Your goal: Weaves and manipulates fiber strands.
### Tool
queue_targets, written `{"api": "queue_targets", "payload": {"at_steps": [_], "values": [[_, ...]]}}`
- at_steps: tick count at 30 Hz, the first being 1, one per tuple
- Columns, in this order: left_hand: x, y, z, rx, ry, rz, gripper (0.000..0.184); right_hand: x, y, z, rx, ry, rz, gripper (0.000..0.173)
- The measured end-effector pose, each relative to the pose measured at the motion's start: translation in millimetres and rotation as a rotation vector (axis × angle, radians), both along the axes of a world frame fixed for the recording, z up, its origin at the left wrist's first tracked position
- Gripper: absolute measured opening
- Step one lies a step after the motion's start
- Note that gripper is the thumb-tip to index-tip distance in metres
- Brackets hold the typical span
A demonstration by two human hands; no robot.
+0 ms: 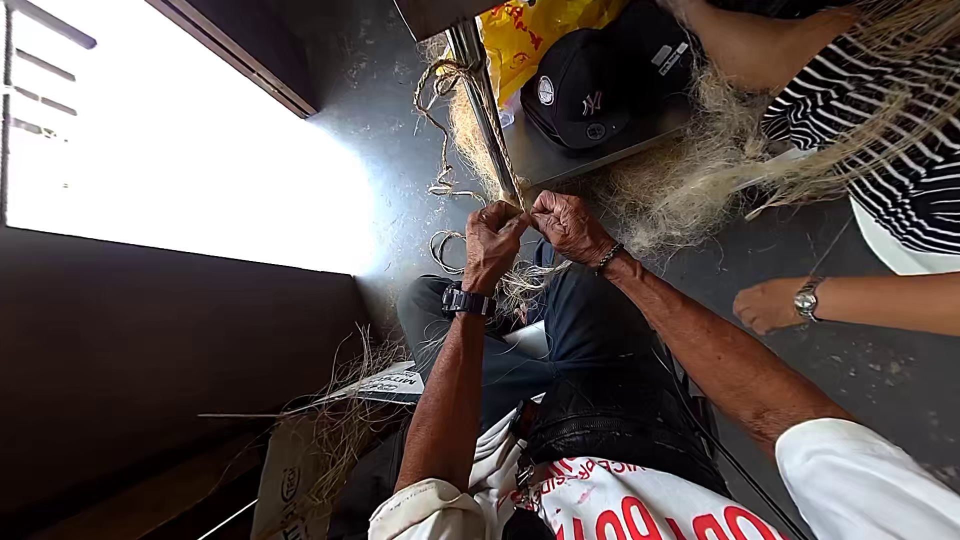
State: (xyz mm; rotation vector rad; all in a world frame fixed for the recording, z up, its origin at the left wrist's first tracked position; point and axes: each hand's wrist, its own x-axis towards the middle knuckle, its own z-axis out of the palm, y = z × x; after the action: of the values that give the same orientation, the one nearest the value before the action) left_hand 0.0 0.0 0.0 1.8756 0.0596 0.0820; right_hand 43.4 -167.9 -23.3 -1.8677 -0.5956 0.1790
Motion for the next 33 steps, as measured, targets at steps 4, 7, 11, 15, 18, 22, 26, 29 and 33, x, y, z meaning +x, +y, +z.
{"api": "queue_targets", "payload": {"at_steps": [4, 7, 11, 15, 18, 22, 26, 29, 33], "values": [[-5.3, -4.6, -3.1, 0.167, -0.026, 0.043, 0.015, 2.7, -8.1, 9.3, -0.198, -0.081, -0.027, 0.012], [-11.4, -15.2, -2.7, 0.234, 0.001, 0.094, 0.017, -1.8, -12.3, 23.0, -0.315, -0.116, -0.092, 0.012], [-13.7, -27.5, -0.3, -0.015, 0.223, 0.185, 0.020, -46.2, -6.4, 19.1, -0.334, -0.192, -0.105, 0.006], [-15.5, -32.0, 4.4, -0.411, 0.346, 0.213, 0.020, -62.8, -11.7, 3.9, -0.285, -0.215, 0.056, 0.008], [-18.7, -23.6, 2.2, -0.451, 0.313, 0.179, 0.018, -50.5, -23.6, 1.5, -0.119, -0.233, -0.020, 0.016], [-18.9, -20.3, 1.1, -0.462, 0.292, 0.154, 0.017, -25.2, -18.9, 8.4, 0.058, 0.068, -0.067, 0.026], [-16.8, -19.2, 3.2, -0.410, 0.292, 0.149, 0.012, -1.1, 4.6, 10.9, 0.215, 0.613, 0.045, 0.018], [-15.0, -12.9, 0.9, -0.407, 0.295, 0.157, 0.011, 3.1, 7.9, 9.6, 0.315, 0.778, 0.074, 0.008], [-5.7, -6.2, -5.1, -0.311, 0.270, 0.147, 0.011, 3.7, 8.3, 1.7, 0.437, 0.777, 0.084, 0.005]]}}
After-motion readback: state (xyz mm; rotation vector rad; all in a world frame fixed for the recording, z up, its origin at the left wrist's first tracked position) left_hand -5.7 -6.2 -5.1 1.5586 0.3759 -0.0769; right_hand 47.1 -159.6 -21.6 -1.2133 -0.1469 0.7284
